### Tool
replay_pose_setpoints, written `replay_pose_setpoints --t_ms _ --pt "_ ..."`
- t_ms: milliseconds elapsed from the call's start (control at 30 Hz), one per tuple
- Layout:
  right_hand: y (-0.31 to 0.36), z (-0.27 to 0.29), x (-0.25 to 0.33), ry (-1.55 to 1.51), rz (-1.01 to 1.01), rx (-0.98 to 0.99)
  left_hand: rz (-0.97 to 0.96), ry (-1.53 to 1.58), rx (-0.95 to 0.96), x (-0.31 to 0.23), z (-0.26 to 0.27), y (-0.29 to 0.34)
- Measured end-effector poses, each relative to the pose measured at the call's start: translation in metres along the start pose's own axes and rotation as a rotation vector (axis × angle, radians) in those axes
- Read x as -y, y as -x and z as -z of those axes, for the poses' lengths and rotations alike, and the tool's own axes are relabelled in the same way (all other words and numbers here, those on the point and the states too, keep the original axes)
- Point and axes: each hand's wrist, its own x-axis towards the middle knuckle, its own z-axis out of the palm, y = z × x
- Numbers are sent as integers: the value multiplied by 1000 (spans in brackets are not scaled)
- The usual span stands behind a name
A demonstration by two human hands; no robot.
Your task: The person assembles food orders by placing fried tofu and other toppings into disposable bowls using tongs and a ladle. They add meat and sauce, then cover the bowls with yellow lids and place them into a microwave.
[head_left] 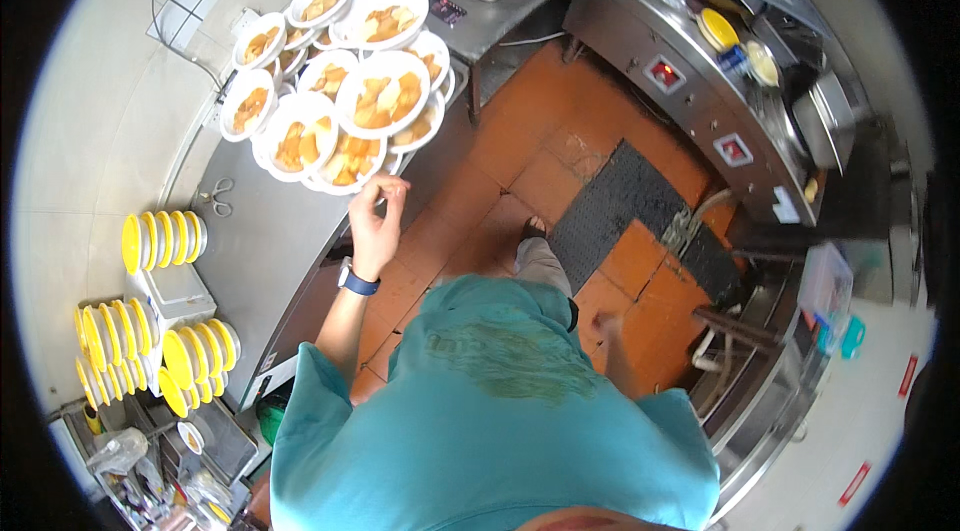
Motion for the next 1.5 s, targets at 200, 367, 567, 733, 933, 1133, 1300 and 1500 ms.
replay_pose_setpoints --t_ms 200,367,567,733,933,1133,1300,1500 --pt "-371 121 411 -164 627 135 -231 -448 -114 -45 -39 -195" --pt "-512 82 702 -133 652 67 -255 -971 -31 50 -41 -438" --pt "-591 15 846 375 835 -140 250 -1196 -12 273 -47 -665" --pt "-641 41 906 549 852 -262 565 -1246 -32 392 -36 -673" --pt "-712 9 934 1055 683 -88 775 -1331 -40 393 -17 -674" --pt "-745 3 962 1126 600 120 425 -1497 -164 334 -13 -675" --pt "-761 46 984 1148 552 166 720 -1383 -257 254 -22 -682" --pt "-800 33 998 1160 773 233 683 -1166 -604 173 -64 -655"
